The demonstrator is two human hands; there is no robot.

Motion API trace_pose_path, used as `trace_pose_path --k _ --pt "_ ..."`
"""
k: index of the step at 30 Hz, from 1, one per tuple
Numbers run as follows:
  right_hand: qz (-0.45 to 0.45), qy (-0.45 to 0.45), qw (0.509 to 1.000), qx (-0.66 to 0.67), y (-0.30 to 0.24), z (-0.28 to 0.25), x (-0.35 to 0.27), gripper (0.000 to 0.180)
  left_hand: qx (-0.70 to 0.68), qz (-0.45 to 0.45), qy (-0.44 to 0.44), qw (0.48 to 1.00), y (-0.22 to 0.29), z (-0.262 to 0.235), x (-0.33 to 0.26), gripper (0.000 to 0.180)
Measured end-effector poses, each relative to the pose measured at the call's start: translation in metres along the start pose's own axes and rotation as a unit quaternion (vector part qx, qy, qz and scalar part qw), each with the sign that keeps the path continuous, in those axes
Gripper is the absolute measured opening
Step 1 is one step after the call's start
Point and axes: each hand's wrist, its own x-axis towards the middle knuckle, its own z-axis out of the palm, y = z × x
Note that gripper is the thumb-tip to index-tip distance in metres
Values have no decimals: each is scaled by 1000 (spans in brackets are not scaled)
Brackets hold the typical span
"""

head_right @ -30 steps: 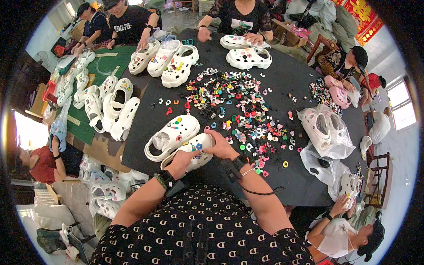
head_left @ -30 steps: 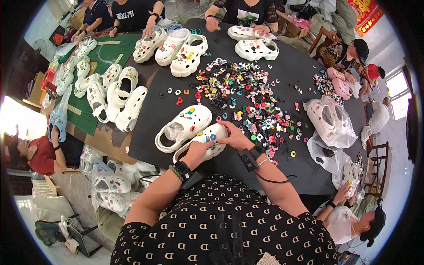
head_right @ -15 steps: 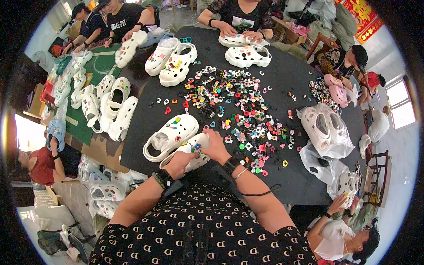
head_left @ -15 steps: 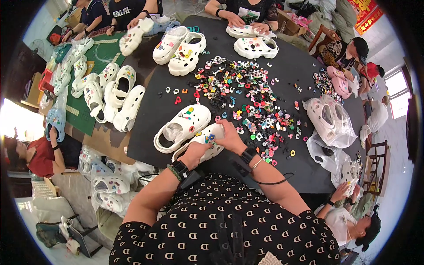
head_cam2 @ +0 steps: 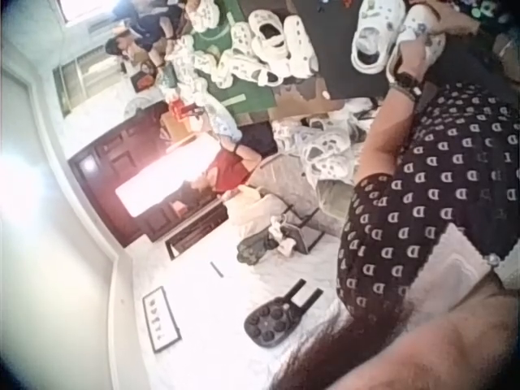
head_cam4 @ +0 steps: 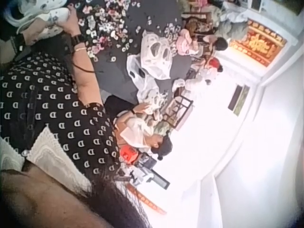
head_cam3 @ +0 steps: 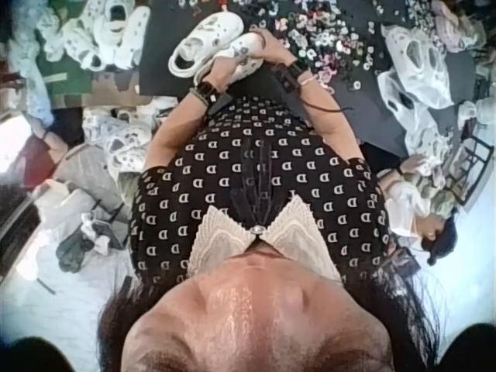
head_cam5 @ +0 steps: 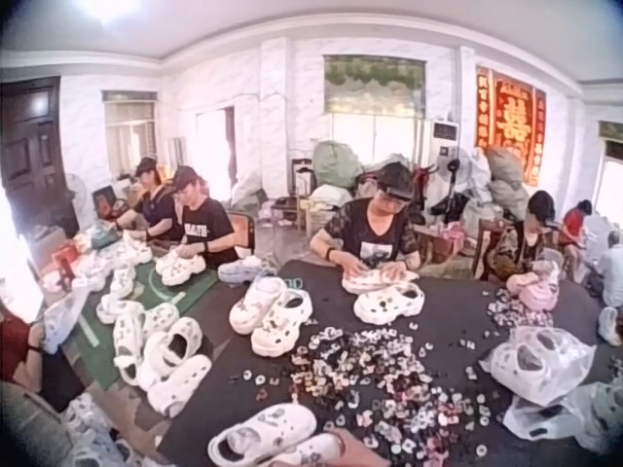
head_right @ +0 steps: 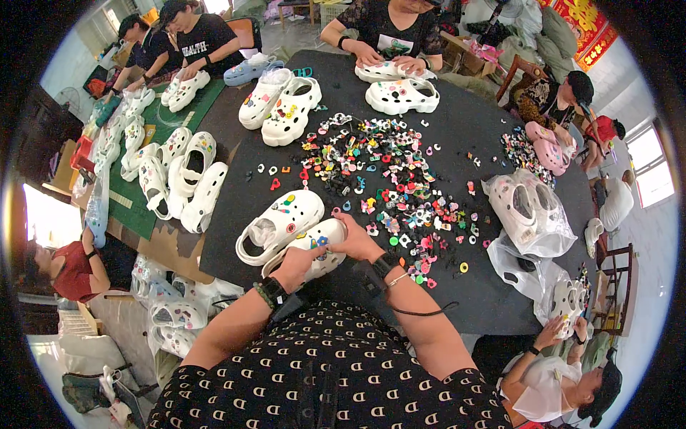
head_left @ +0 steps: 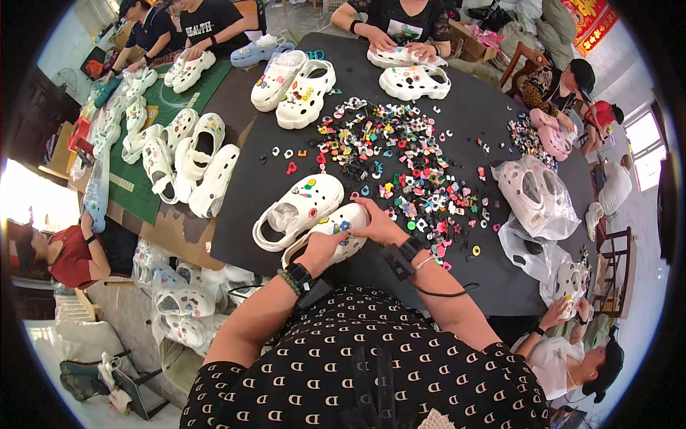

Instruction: Adding decorative charms to clogs and packing them into plastic bags.

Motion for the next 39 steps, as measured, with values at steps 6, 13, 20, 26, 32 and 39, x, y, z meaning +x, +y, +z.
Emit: trace_pose_path --k 6,13,20,26,32,39 --pt "-2 41 998 43 11 10 -2 78 -23 0 -55 998 -7 -8 6 43" --pt "-29 127 991 -9 38 18 -5 77 14 -29 -73 997 -3 -9 1 42" --pt "-16 155 987 -46 35 17 -19 79 55 -25 -53 997 9 1 -9 42" --pt "4 86 995 45 17 9 -27 80 104 7 -3 995 0 5 -6 38" --pt "32 48 990 129 18 0 -30 87 87 6 -28 996 9 8 -15 38" --pt "53 74 991 93 26 10 -23 87 103 -32 -94 990 2 -2 -3 41"
